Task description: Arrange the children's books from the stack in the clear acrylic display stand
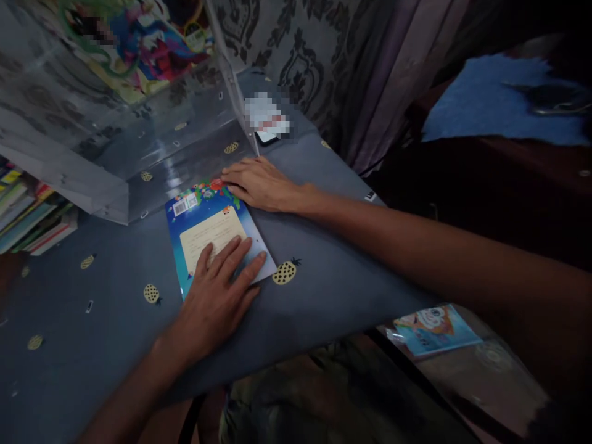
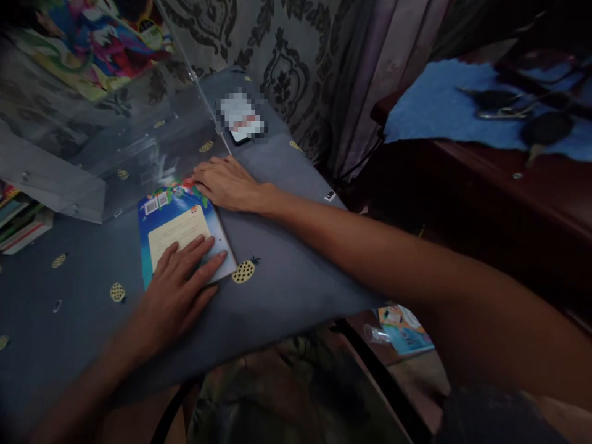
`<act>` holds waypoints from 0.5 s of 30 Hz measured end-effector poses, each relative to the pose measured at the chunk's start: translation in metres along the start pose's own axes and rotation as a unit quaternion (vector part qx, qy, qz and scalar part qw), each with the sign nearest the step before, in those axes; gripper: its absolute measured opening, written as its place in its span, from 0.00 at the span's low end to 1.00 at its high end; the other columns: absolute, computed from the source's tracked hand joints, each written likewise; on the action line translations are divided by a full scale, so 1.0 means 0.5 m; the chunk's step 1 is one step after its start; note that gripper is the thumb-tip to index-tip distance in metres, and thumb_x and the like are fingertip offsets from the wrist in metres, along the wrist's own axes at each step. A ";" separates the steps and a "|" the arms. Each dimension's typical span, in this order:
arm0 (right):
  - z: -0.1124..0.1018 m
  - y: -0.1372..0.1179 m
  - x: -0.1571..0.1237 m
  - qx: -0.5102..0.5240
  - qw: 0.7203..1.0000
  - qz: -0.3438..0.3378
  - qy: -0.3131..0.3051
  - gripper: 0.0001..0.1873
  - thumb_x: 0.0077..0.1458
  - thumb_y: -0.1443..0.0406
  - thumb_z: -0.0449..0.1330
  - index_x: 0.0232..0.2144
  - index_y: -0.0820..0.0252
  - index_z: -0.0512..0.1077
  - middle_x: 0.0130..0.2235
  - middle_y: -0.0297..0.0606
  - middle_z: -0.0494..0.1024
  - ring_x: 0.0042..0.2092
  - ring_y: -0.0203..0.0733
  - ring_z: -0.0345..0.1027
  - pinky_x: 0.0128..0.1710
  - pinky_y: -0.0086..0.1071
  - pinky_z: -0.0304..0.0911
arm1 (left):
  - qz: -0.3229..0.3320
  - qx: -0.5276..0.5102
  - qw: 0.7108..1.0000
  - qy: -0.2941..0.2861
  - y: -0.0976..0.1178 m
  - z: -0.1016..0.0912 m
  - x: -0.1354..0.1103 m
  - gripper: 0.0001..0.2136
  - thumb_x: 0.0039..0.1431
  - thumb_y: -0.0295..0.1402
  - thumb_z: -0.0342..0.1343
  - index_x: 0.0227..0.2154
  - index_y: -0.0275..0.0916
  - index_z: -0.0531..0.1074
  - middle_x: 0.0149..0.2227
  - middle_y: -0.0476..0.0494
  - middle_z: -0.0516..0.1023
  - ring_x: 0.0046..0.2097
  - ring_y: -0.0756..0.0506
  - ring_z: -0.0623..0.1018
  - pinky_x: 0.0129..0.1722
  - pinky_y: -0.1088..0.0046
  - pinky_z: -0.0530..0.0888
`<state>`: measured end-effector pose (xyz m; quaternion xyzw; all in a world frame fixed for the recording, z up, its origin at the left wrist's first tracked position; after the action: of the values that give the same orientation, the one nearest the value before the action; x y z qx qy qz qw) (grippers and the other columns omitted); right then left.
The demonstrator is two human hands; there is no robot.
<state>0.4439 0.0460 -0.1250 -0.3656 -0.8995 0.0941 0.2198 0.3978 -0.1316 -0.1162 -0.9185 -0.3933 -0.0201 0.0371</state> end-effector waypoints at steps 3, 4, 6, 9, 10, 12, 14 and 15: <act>-0.003 -0.001 0.000 0.002 1.000 0.005 -0.002 0.21 0.72 0.60 0.45 0.57 0.58 0.70 0.60 0.41 0.72 0.59 0.54 0.63 0.57 0.49 0.56 | 0.031 -0.011 0.999 -0.001 0.017 0.000 0.006 0.21 0.69 0.30 0.49 0.63 0.49 0.64 0.66 0.40 0.66 0.69 0.36 0.60 0.67 0.43 0.58; -0.005 -0.001 -0.001 0.003 1.000 0.006 -0.002 0.21 0.72 0.60 0.45 0.57 0.59 0.70 0.60 0.41 0.72 0.59 0.54 0.63 0.57 0.49 0.55 | 0.033 -0.014 0.999 0.001 0.018 -0.001 0.008 0.21 0.69 0.30 0.49 0.62 0.50 0.65 0.66 0.41 0.67 0.69 0.36 0.61 0.67 0.43 0.58; -0.004 0.000 -0.001 0.004 1.000 0.011 -0.005 0.21 0.71 0.60 0.46 0.58 0.59 0.70 0.61 0.41 0.71 0.59 0.54 0.63 0.57 0.49 0.55 | 0.030 -0.018 0.999 0.007 0.018 -0.004 0.010 0.20 0.68 0.31 0.50 0.61 0.51 0.66 0.65 0.42 0.68 0.69 0.36 0.61 0.66 0.44 0.60; -0.004 0.000 -0.002 0.010 1.000 0.011 -0.008 0.21 0.71 0.61 0.47 0.58 0.61 0.70 0.61 0.42 0.71 0.60 0.54 0.63 0.58 0.49 0.55 | 0.029 -0.025 0.999 0.016 0.018 -0.006 0.012 0.19 0.68 0.33 0.51 0.60 0.50 0.67 0.64 0.41 0.69 0.68 0.35 0.62 0.66 0.44 0.61; -0.006 -0.002 -0.002 0.012 1.000 0.007 -0.004 0.21 0.71 0.61 0.47 0.59 0.61 0.70 0.61 0.43 0.71 0.60 0.54 0.63 0.58 0.49 0.55 | 0.029 -0.029 0.999 0.020 0.019 -0.007 0.012 0.18 0.68 0.33 0.51 0.60 0.49 0.68 0.64 0.41 0.69 0.68 0.35 0.62 0.65 0.44 0.61; -0.010 -0.006 -0.003 0.015 1.000 0.001 0.004 0.21 0.71 0.61 0.47 0.59 0.60 0.70 0.62 0.44 0.71 0.60 0.54 0.63 0.58 0.49 0.56 | 0.029 -0.041 0.998 0.028 0.020 -0.012 0.011 0.18 0.69 0.34 0.52 0.59 0.48 0.69 0.63 0.40 0.69 0.68 0.35 0.62 0.65 0.44 0.62; -0.011 -0.008 -0.003 0.016 1.000 0.004 0.003 0.21 0.71 0.62 0.48 0.59 0.60 0.71 0.62 0.44 0.71 0.60 0.54 0.63 0.58 0.49 0.56 | 0.028 -0.061 0.997 0.035 0.019 -0.020 0.010 0.17 0.69 0.34 0.51 0.59 0.47 0.69 0.63 0.39 0.69 0.68 0.35 0.63 0.65 0.43 0.62; -0.011 -0.007 -0.004 0.015 1.000 0.009 0.001 0.21 0.71 0.62 0.48 0.59 0.60 0.71 0.62 0.44 0.71 0.60 0.54 0.63 0.58 0.49 0.56 | 0.028 -0.076 0.996 0.037 0.015 -0.023 0.010 0.17 0.69 0.35 0.51 0.59 0.47 0.69 0.63 0.40 0.70 0.67 0.36 0.63 0.65 0.44 0.62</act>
<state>0.4454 0.0422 -0.1196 -0.3704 -0.8945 0.1095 0.2250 0.4067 -0.1342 -0.1046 -0.9280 -0.3629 -0.0828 -0.0174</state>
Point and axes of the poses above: each hand's wrist, its own x-axis towards the middle knuckle, its own z-axis out of the palm, y = z × x, the point moved 10 cm from there along x, towards the middle knuckle
